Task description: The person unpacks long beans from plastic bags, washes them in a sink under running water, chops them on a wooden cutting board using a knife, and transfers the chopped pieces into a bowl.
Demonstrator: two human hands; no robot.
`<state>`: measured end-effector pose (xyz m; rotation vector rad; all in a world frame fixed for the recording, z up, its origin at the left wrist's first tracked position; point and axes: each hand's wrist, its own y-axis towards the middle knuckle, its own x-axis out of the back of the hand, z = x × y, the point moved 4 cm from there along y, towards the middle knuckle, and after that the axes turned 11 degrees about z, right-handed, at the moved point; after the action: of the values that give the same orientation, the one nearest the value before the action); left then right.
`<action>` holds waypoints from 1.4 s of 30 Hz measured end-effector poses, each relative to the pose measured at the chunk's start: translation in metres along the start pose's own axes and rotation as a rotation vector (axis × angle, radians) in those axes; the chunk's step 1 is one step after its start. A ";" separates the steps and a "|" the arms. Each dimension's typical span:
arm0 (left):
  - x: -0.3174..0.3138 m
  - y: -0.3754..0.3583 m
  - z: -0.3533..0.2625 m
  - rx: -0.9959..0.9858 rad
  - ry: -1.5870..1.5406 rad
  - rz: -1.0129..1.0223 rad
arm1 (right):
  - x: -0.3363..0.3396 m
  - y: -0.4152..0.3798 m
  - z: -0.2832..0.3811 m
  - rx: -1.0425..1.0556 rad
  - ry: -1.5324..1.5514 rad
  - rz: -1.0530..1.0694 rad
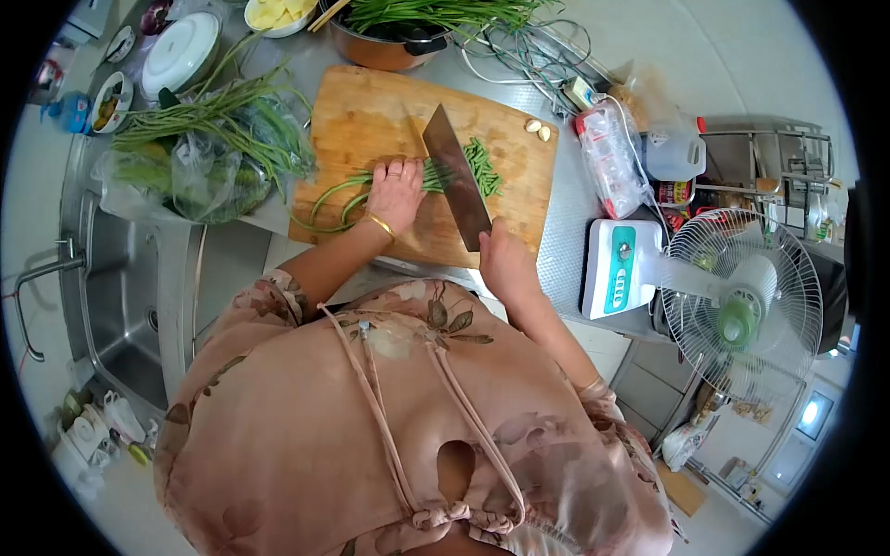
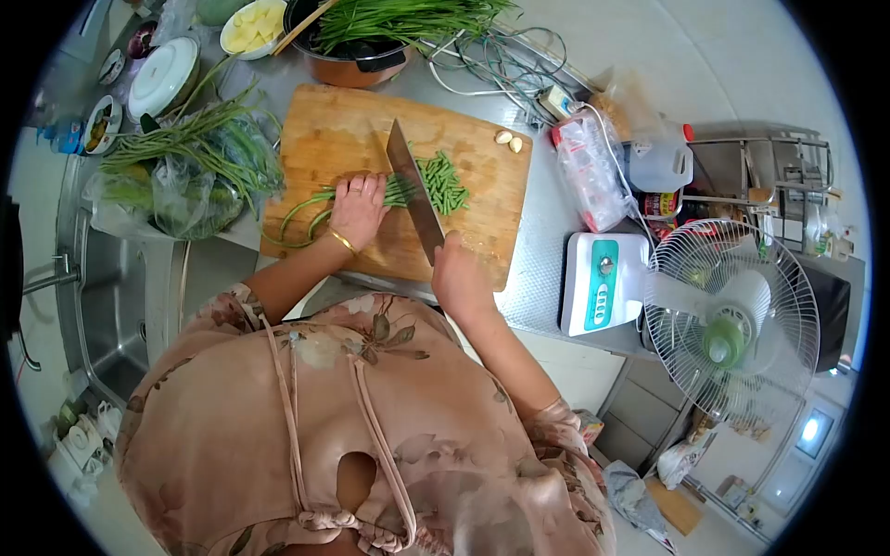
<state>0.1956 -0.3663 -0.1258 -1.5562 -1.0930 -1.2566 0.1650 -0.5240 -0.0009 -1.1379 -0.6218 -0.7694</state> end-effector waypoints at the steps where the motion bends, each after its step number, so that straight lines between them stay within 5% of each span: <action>1: -0.001 0.000 0.001 -0.007 0.007 -0.005 | 0.004 0.005 0.001 -0.003 0.000 0.005; 13: 0.022 -0.004 0.003 0.046 -0.096 -0.019 | -0.016 0.028 -0.007 0.056 0.076 -0.214; 24: -0.001 -0.015 0.015 0.036 -0.025 0.037 | -0.012 0.002 0.004 0.076 0.034 -0.027; 39: 0.018 -0.013 0.015 0.055 -0.114 0.012 | -0.021 0.015 0.000 0.129 0.125 -0.272; 42: 0.034 -0.024 0.020 0.141 -0.120 0.040 | -0.005 -0.008 0.008 0.128 0.104 -0.176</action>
<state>0.1815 -0.3367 -0.0934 -1.5546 -1.1946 -1.0477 0.1554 -0.5166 0.0018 -0.9283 -0.6796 -0.9203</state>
